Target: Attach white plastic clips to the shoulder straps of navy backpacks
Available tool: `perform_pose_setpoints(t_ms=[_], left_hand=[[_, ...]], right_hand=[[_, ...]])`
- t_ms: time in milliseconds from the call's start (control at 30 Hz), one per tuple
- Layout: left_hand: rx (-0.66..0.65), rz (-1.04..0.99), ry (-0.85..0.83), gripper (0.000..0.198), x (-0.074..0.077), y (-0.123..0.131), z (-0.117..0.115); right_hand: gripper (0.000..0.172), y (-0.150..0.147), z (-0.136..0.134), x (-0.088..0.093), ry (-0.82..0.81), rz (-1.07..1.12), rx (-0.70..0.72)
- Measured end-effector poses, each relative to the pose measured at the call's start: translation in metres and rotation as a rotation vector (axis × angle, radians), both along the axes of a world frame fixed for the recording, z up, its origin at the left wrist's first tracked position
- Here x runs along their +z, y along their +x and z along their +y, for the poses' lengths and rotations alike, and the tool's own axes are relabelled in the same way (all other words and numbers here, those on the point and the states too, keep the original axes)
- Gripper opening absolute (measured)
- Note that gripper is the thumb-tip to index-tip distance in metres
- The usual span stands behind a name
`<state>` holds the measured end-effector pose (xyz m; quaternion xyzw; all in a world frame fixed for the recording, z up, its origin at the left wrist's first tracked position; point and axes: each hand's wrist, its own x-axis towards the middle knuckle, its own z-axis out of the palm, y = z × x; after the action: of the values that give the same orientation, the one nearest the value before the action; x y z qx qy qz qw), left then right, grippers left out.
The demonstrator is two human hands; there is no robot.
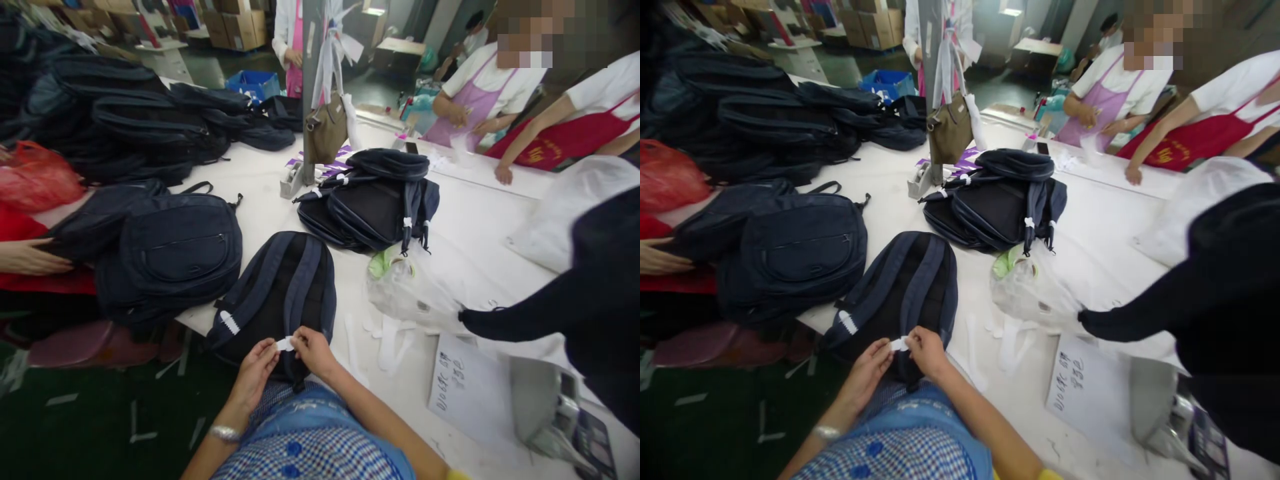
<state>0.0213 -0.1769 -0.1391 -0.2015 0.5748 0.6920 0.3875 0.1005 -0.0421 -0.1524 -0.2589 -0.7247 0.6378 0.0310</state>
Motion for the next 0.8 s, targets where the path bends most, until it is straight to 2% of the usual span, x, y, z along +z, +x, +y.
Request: perform_pose_setpoints(t_ms=[133,233,300,400,467,533,700,733,800], left_hand=[[-0.069,0.078,-0.056,0.018,0.005,-0.005,-0.005],[-0.142,0.119,-0.106,0.025,0.012,-0.006,-0.006],[-0.227,0.144,-0.157,0.038,0.016,-0.007,-0.002],[-0.34,0.209,-0.22,0.047,0.017,-0.008,0.011],[-0.361,0.281,-0.223,0.048,0.014,-0.008,0.017],[-0.35,0.269,-0.199,0.045,0.008,-0.008,0.019],[-0.284,-0.078,0.008,0.041,-0.012,-0.008,0.01],[-0.287,-0.104,0.033,0.041,-0.013,-0.008,0.009],[-0.329,-0.105,0.042,0.043,-0.012,-0.008,0.009]], right_hand=[[0.021,0.003,0.004,0.001,-0.065,0.049,0.005],[0.027,0.011,0.008,0.0,0.069,-0.041,-0.095],[0.02,0.016,0.01,-0.003,0.169,-0.093,-0.163],[0.019,0.019,0.006,-0.009,0.176,-0.104,-0.166],[0.023,0.016,0.001,-0.014,0.091,-0.094,-0.135],[0.027,0.013,-0.003,-0.018,-0.032,-0.067,-0.132],[0.042,0.015,-0.006,-0.03,-0.525,-0.063,-0.222],[0.044,0.016,-0.007,-0.032,-0.592,-0.064,-0.234],[0.046,0.018,-0.01,-0.037,-0.595,-0.059,-0.253]])
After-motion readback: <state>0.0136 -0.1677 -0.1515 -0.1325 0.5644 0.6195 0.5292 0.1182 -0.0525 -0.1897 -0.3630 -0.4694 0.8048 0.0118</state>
